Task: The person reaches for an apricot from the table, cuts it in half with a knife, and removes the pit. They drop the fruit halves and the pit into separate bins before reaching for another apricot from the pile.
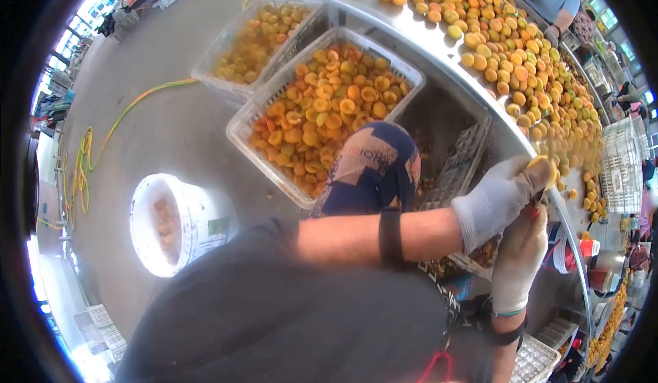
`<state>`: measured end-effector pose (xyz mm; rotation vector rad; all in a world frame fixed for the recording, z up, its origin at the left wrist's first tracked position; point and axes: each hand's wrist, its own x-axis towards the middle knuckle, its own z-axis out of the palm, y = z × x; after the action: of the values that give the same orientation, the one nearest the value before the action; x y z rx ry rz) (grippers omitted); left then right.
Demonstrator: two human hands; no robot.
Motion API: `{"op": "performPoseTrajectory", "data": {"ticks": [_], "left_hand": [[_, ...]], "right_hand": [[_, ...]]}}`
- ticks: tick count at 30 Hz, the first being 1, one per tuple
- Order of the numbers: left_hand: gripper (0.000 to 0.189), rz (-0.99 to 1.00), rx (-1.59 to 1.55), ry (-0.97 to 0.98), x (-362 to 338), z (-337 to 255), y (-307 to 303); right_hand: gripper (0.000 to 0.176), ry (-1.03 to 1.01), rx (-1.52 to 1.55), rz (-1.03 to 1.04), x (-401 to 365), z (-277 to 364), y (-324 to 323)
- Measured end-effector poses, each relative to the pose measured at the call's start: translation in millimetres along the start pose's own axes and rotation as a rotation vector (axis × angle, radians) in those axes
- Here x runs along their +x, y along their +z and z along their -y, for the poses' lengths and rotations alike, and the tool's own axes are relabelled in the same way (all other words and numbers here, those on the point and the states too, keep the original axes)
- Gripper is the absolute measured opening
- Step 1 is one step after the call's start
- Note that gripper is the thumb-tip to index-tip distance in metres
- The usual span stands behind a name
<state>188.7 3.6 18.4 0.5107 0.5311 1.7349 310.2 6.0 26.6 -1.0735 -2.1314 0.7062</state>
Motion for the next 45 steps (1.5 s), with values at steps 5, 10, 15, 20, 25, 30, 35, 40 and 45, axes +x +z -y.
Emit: {"op": "performPoseTrajectory", "data": {"ticks": [5,10,15,20,25,30,35,40,45], "left_hand": [[0.043,0.069,-0.172,-0.038,10,3,-7],[0.032,0.210,0.171,0.012,-5,1,2],[0.041,0.292,0.613,0.424,-36,-19,18],[0.045,0.259,0.862,0.654,-36,-10,17],[0.045,0.240,0.604,0.520,-31,-5,21],[0.047,0.175,0.714,0.431,-25,-11,15],[0.042,0.246,1.178,0.742,-20,-21,11],[0.034,0.183,1.051,0.682,-18,-12,21],[0.030,0.047,0.849,0.371,-25,-12,33]], "right_hand": [[0.017,-0.047,-0.092,-0.065,-2,22,-12],[0.034,0.130,0.412,-0.237,2,25,-40],[0.044,0.094,0.543,-0.257,7,23,-40],[0.050,0.118,0.350,-0.068,13,41,-50],[0.039,-0.087,0.060,-0.158,17,16,-44],[0.039,0.098,0.205,-0.174,32,18,-35],[0.043,0.305,0.771,-0.209,28,36,-28],[0.045,0.200,0.521,-0.262,30,30,-35],[0.040,0.144,0.529,-0.381,29,33,-33]]}}
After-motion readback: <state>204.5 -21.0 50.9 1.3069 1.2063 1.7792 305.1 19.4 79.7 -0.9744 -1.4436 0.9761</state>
